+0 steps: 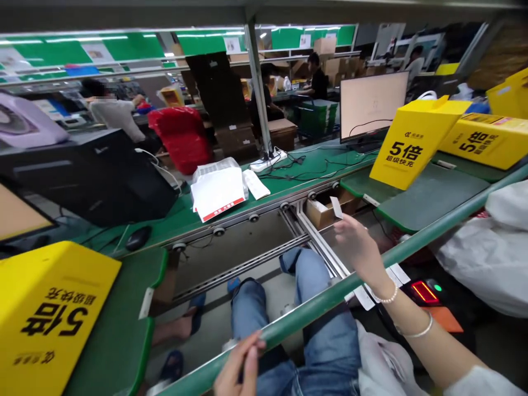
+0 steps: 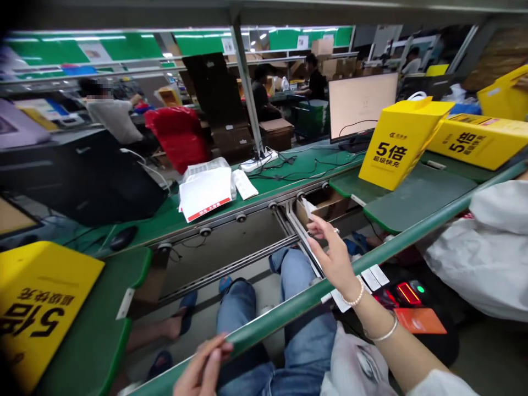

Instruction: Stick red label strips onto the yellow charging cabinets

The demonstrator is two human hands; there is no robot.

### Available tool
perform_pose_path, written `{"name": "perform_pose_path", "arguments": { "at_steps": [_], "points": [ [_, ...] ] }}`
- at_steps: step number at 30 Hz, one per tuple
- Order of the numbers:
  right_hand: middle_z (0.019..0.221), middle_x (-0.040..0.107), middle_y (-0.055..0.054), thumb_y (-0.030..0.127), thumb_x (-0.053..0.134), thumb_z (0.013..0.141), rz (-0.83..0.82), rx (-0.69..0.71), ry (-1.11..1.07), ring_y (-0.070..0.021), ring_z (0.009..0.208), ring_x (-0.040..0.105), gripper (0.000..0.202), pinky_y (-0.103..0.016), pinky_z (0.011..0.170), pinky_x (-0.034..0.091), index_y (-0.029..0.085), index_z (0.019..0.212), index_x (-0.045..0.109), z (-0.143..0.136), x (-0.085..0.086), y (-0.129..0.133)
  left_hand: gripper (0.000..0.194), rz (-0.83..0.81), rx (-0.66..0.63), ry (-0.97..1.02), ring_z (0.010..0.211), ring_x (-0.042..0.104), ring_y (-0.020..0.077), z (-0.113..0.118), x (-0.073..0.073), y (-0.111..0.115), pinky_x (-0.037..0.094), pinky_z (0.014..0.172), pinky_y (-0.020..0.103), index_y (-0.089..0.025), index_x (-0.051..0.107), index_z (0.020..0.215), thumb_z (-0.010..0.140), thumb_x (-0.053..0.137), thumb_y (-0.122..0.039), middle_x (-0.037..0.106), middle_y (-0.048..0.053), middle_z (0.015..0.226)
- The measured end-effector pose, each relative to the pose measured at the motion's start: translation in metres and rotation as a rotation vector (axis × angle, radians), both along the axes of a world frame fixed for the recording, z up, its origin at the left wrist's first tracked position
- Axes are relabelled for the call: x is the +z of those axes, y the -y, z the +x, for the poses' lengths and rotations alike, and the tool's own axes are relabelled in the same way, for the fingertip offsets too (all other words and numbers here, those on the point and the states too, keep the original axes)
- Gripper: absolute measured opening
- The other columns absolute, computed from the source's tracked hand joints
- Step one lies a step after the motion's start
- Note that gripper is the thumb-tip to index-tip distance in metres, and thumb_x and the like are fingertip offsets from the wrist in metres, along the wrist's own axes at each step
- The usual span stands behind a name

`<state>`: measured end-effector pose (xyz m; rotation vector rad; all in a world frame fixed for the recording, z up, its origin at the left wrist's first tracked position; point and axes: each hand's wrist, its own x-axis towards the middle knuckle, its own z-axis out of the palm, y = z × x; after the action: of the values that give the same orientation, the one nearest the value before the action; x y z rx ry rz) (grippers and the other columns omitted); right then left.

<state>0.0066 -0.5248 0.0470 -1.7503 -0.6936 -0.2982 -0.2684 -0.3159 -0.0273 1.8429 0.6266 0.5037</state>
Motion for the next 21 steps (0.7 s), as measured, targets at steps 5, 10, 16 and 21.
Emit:
{"name": "perform_pose_path", "arguments": {
  "at_steps": [5, 10, 16, 21],
  "points": [
    [0.118, 0.064, -0.007, 0.043, 0.06, 0.096, 0.04, -0.149, -0.256, -0.0225, 0.105, 0.062, 0.052, -0.037, 0.088, 0.052, 0.028, 0.143, 0.044, -0.038, -0.048, 0.044, 0.083, -0.821, -0.592, -0.136, 0.072, 0.068, 0.0162, 0.046, -0.044, 0.088, 0.053, 0.059, 0.025, -0.024, 0.046, 0.146, 0.079, 0.068, -0.066, 0.068, 0.008, 0.097],
    [0.107, 0.065, -0.006, 0.046, 0.06, 0.096, 0.078, -0.242, -0.426, -0.0213, 0.096, 0.065, 0.055, -0.036, 0.086, 0.052, 0.027, 0.144, 0.041, -0.067, -0.075, 0.087, 0.115, -0.993, -0.746, -0.166, 0.076, 0.069, 0.0149, 0.094, -0.067, 0.127, 0.052, 0.064, 0.026, -0.034, 0.007, 0.157, 0.071, 0.079, -0.059, 0.06, 0.008, 0.116],
    [0.108, 0.066, -0.006, 0.042, 0.052, 0.101, -0.036, -0.205, -0.369, -0.0217, 0.1, 0.064, 0.047, -0.035, 0.086, 0.05, 0.027, 0.144, 0.041, -0.08, -0.09, 0.094, 0.097, -1.004, -0.573, -0.126, 0.09, 0.066, 0.0188, 0.1, -0.079, 0.141, 0.052, 0.067, 0.028, -0.025, 0.034, 0.149, 0.069, 0.079, -0.058, 0.059, 0.01, 0.117],
    [0.114, 0.066, -0.005, 0.034, 0.04, 0.105, -0.281, -0.086, -0.144, -0.0234, 0.107, 0.06, 0.033, -0.041, 0.095, 0.046, 0.027, 0.135, 0.05, -0.075, -0.099, 0.079, 0.104, -1.026, -0.587, -0.207, 0.091, 0.066, 0.0168, 0.096, -0.069, 0.149, 0.05, 0.071, 0.028, -0.026, 0.015, 0.155, 0.074, 0.075, -0.048, 0.052, 0.011, 0.131]
  ]
}}
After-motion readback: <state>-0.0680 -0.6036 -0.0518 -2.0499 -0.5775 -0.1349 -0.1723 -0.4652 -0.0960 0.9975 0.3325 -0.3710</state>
